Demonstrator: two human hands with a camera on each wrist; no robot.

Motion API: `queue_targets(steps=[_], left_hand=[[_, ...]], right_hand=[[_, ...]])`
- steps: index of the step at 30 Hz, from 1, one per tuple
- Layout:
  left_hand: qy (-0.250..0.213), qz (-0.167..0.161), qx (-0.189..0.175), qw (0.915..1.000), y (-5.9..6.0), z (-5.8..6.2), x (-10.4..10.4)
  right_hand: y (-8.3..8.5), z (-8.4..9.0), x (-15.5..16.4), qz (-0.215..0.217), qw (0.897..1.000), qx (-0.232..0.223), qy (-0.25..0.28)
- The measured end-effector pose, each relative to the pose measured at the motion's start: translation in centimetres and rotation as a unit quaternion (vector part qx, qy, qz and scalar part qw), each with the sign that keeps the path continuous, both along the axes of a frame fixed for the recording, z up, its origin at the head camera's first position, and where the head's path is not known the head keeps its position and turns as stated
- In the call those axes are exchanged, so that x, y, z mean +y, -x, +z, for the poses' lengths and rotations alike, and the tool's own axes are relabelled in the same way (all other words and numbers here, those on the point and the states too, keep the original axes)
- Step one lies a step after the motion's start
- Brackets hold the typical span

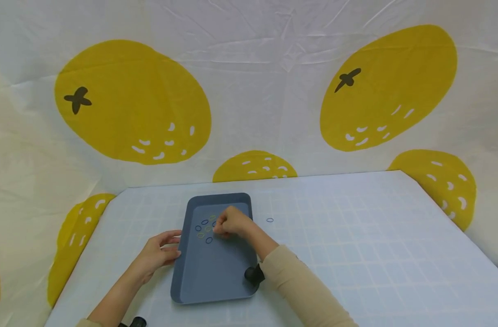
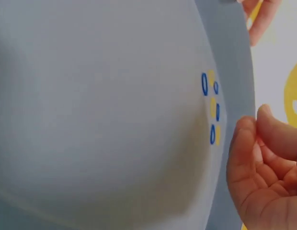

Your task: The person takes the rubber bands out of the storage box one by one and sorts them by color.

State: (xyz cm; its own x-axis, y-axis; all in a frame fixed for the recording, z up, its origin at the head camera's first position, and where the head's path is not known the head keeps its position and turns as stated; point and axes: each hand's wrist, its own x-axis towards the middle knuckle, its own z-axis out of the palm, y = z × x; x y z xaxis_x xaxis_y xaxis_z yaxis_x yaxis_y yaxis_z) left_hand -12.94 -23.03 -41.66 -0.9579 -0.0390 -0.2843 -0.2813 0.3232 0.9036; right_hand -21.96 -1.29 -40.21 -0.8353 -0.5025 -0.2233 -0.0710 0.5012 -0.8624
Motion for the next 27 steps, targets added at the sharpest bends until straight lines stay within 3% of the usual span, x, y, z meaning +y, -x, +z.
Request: queue_targets(steps=[11,19,27], left_hand=[[-0.007,-0.002,0.003,1.0000,-0.1,0.0,0.0],[-0.005,-0.001,0.004,1.0000,-0.1,0.1,0.0],[-0.007,-0.002,0.003,1.0000,-0.2,0.2,0.1]], right_hand=[[0.5,0.7,0.9,-0.028,0.991,-0.074,0.106],[0.6,1.6,2.0,-0.016,0.990,-0.076,0.119],[0.9,1.8,3.7,-0.031,0.989,-0.079,0.125]])
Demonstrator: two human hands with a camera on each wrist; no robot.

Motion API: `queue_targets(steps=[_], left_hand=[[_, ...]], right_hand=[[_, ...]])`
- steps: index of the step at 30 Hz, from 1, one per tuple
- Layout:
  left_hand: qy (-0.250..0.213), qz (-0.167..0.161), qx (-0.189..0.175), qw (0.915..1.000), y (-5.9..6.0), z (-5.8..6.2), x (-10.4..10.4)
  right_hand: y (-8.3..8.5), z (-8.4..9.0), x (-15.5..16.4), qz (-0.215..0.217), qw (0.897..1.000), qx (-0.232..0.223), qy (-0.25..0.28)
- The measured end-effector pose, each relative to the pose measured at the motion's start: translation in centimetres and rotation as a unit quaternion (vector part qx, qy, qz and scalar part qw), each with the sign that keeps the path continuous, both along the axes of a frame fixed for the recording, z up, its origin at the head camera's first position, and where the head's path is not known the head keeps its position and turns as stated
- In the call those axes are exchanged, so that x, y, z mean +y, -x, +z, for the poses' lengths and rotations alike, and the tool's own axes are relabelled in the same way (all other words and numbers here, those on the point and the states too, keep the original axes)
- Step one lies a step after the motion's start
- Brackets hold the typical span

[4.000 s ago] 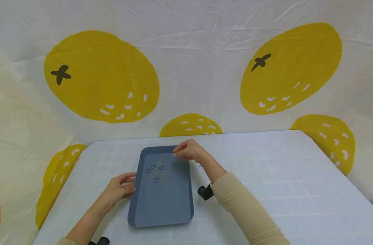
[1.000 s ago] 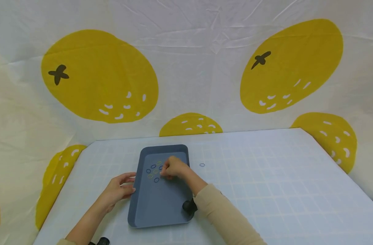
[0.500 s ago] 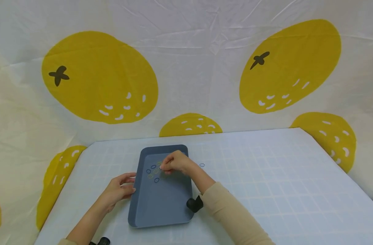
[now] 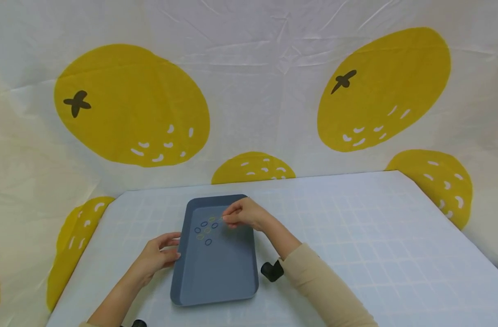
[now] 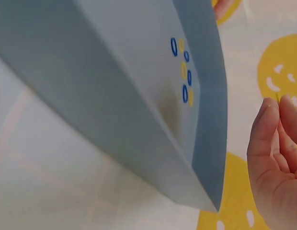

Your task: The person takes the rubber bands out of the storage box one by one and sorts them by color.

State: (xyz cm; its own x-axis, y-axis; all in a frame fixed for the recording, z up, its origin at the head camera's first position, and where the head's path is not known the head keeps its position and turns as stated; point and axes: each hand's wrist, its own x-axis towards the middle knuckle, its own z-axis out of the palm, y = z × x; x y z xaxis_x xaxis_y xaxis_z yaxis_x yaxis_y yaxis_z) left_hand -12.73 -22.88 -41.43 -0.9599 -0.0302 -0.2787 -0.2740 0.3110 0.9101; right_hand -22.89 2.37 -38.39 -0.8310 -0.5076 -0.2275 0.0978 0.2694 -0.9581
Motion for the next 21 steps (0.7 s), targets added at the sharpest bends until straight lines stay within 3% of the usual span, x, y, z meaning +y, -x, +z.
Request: queue_targets(steps=[21], left_hand=[[-0.006,0.001,0.009,0.9999,0.0,-0.5,-0.2]], right_hand=[[0.3,0.0,3.4,-0.010,1.000,0.008,-0.009]])
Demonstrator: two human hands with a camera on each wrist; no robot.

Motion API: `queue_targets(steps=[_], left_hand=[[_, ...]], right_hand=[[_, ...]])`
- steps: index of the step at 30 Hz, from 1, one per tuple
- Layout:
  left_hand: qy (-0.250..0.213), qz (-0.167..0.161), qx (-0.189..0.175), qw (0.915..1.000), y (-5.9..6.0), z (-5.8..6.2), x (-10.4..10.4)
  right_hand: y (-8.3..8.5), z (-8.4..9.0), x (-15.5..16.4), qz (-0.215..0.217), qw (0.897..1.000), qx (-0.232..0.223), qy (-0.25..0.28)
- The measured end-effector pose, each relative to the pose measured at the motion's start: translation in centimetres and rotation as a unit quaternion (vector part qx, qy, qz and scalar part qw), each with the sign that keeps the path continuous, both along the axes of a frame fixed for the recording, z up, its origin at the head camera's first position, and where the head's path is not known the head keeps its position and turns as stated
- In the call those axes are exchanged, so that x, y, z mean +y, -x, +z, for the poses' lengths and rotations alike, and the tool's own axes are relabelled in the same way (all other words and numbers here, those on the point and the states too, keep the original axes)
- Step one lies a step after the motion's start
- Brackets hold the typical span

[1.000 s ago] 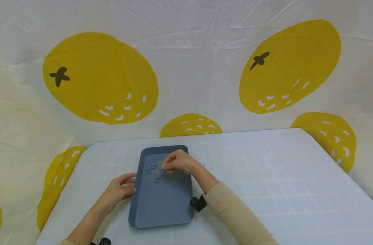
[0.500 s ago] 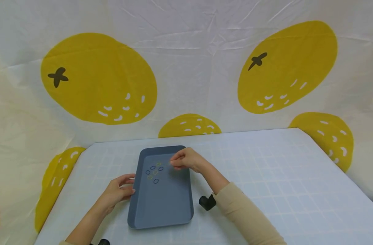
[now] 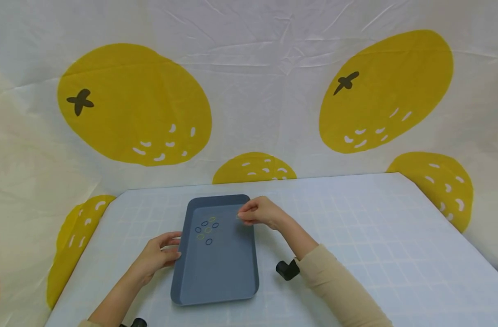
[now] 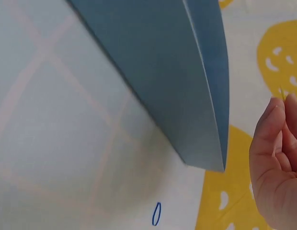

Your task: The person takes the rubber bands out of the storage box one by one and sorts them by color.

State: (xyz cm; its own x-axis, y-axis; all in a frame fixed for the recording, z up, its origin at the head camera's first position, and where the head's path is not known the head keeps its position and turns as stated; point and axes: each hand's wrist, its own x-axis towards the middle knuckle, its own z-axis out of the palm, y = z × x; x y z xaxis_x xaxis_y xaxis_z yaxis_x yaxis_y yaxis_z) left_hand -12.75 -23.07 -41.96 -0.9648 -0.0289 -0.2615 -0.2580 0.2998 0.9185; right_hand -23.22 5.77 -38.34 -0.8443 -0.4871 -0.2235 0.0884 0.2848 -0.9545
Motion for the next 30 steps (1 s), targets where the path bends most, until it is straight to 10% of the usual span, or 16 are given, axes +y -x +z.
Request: queue_targets(steps=[30], left_hand=[[-0.002,-0.006,-0.002,1.0000,-0.1,0.4,-0.1]], right_hand=[[0.1,-0.6,6.1,-0.031,0.999,-0.018,-0.013]])
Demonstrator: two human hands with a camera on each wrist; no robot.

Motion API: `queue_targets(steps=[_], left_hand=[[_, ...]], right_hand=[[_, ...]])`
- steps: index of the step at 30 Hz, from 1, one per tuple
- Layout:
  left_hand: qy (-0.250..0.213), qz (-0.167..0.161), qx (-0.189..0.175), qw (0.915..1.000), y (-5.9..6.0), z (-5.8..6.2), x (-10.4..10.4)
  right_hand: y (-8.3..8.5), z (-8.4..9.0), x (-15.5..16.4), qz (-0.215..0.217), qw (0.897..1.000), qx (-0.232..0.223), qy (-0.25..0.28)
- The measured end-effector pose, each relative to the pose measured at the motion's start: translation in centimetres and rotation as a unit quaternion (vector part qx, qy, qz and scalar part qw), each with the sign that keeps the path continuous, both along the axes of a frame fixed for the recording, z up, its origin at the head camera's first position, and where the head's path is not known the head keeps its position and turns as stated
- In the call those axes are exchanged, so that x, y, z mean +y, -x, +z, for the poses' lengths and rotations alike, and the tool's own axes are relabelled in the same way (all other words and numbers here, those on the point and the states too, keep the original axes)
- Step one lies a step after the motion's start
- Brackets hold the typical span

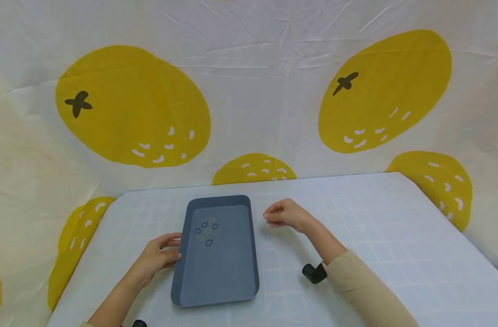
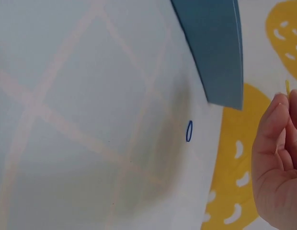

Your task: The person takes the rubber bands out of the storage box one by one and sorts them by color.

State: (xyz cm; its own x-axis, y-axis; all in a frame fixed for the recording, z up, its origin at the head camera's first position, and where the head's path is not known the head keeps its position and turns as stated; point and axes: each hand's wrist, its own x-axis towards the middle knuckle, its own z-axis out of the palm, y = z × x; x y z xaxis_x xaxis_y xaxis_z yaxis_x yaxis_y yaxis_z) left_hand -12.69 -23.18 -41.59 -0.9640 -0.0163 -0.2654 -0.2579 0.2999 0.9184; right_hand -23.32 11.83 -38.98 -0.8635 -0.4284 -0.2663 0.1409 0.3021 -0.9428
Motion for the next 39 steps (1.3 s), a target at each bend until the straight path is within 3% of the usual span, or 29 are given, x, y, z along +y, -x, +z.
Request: queue_targets(steps=[12,19,34,39], left_hand=[[-0.001,0.001,0.001,1.0000,0.1,-0.2,-0.1],[0.001,-0.001,0.008,1.0000,0.2,-0.1,0.0],[0.003,0.005,0.005,1.0000,-0.1,-0.1,0.1],[0.005,0.003,0.005,1.0000,-0.1,-0.1,0.1]], right_hand=[[-0.4,-0.9,1.5,0.019,1.000,-0.007,0.008],[-0.2,-2.0,1.5,-0.012,1.000,-0.025,-0.007],[-0.7,-3.8,2.1,-0.009,1.000,-0.004,-0.018],[-1.0,-3.9,1.8,-0.022,0.998,-0.004,-0.055]])
